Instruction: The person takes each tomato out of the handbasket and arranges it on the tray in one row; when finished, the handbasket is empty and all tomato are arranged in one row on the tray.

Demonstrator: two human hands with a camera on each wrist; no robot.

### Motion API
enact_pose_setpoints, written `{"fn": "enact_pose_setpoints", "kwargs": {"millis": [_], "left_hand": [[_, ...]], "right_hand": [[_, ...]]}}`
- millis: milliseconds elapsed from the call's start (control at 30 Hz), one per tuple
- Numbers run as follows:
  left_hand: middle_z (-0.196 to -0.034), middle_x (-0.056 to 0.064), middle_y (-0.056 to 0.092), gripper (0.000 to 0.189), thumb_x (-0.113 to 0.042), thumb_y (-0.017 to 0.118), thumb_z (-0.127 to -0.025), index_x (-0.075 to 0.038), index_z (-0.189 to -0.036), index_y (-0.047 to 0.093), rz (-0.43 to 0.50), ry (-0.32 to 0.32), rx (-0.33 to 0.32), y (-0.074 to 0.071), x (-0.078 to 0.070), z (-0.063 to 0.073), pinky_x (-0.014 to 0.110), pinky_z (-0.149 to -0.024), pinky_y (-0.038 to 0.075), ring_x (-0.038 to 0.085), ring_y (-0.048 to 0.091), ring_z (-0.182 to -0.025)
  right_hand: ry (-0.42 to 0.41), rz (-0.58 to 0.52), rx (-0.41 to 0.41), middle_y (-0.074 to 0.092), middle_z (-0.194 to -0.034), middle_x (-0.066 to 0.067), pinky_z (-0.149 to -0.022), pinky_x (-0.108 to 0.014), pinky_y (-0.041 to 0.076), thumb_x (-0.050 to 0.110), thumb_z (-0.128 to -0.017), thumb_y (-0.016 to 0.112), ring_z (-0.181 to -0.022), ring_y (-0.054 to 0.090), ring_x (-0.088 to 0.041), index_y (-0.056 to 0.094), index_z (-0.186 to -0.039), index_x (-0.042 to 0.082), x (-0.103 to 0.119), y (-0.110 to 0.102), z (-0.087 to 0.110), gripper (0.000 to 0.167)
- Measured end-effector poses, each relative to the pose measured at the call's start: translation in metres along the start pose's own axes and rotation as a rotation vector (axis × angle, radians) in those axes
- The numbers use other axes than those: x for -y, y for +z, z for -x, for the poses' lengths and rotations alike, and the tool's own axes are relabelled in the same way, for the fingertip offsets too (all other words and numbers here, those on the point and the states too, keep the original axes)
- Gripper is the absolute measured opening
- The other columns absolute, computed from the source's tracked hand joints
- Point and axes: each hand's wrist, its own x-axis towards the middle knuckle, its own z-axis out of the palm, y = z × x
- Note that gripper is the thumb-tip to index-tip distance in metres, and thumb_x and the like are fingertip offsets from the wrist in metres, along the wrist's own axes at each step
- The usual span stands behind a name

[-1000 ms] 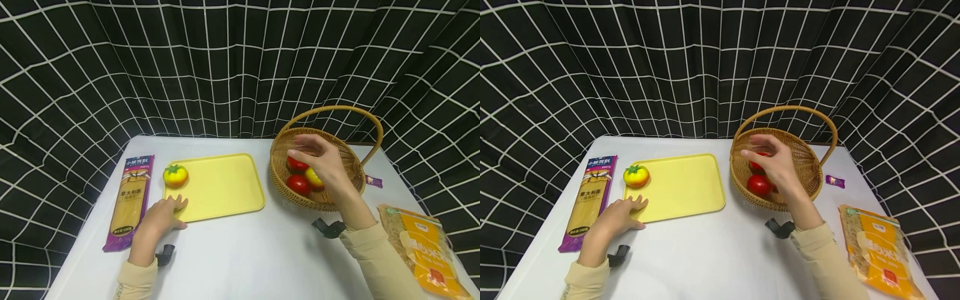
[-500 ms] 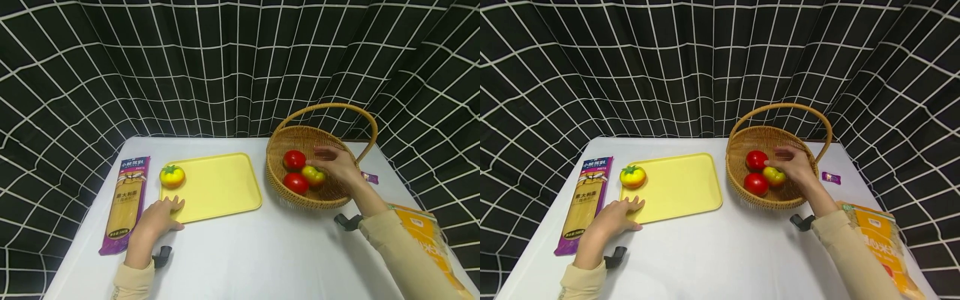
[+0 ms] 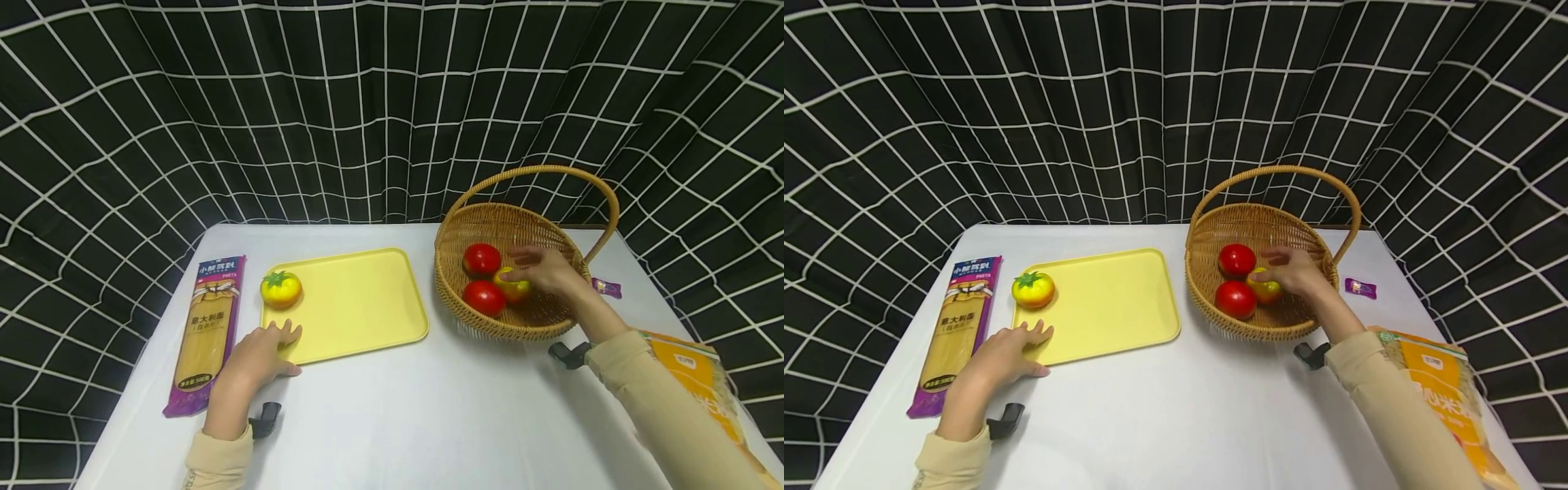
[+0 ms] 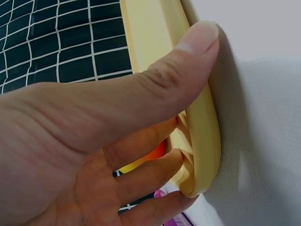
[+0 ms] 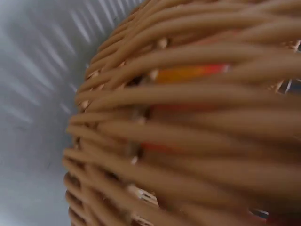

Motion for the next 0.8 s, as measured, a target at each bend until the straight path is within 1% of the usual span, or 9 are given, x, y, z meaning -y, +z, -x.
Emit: {"fn": "enact_pose_setpoints", "kwargs": {"millis": [133, 300, 567, 667, 800], "left_hand": [[-0.162, 0.022, 0.046, 0.074, -0.019, 0.09, -0.084, -0.008, -0.15, 0.059, 0.0, 0.0, 0.0, -0.0002, -0.0007, 0.0005, 0.068, -0.115, 0.043, 0.061, 0.043, -0.143], [-0.163, 0.021, 0.046, 0.073, -0.018, 0.089, -0.084, -0.008, -0.15, 0.059, 0.001, 0.002, 0.003, -0.0003, -0.0008, 0.001, 0.068, -0.117, 0.042, 0.06, 0.042, -0.144], [-0.163, 0.02, 0.045, 0.073, -0.018, 0.089, -0.084, -0.009, -0.15, 0.059, 0.007, 0.003, 0.01, 0.0009, 0.0007, -0.0004, 0.07, -0.119, 0.038, 0.059, 0.038, -0.148], [-0.163, 0.02, 0.046, 0.073, -0.018, 0.089, -0.084, -0.008, -0.15, 0.059, 0.007, 0.008, 0.007, 0.0016, 0.0013, -0.0009, 0.07, -0.119, 0.039, 0.059, 0.037, -0.148], [-0.163, 0.02, 0.046, 0.073, -0.017, 0.09, -0.083, -0.007, -0.149, 0.06, 0.009, 0.017, -0.001, 0.0019, 0.0022, -0.0008, 0.069, -0.118, 0.04, 0.059, 0.038, -0.148]], "right_hand": [[0.019, 0.024, 0.032, 0.038, -0.162, -0.037, -0.124, -0.072, 0.031, 0.024, -0.098, 0.075, -0.149, 0.037, -0.058, 0.041, -0.16, 0.0, -0.0035, -0.0017, -0.0018, 0.074], [0.0, 0.07, 0.056, 0.039, -0.159, -0.041, -0.123, -0.073, 0.032, 0.019, -0.097, 0.076, -0.146, 0.039, -0.06, 0.042, -0.156, -0.005, -0.0069, -0.0013, -0.0027, 0.073], [-0.003, 0.109, 0.055, 0.043, -0.153, -0.045, -0.12, -0.069, 0.04, 0.019, -0.094, 0.078, -0.14, 0.046, -0.06, 0.045, -0.154, -0.007, -0.0087, 0.0005, -0.0027, 0.073], [-0.009, 0.112, 0.053, 0.043, -0.153, -0.045, -0.119, -0.068, 0.042, 0.019, -0.094, 0.078, -0.14, 0.047, -0.06, 0.045, -0.154, -0.007, -0.0091, 0.0009, -0.0026, 0.073], [-0.009, 0.107, 0.047, 0.042, -0.155, -0.044, -0.119, -0.068, 0.042, 0.019, -0.094, 0.078, -0.14, 0.047, -0.059, 0.046, -0.154, -0.006, -0.0079, 0.0011, -0.0016, 0.072]]}}
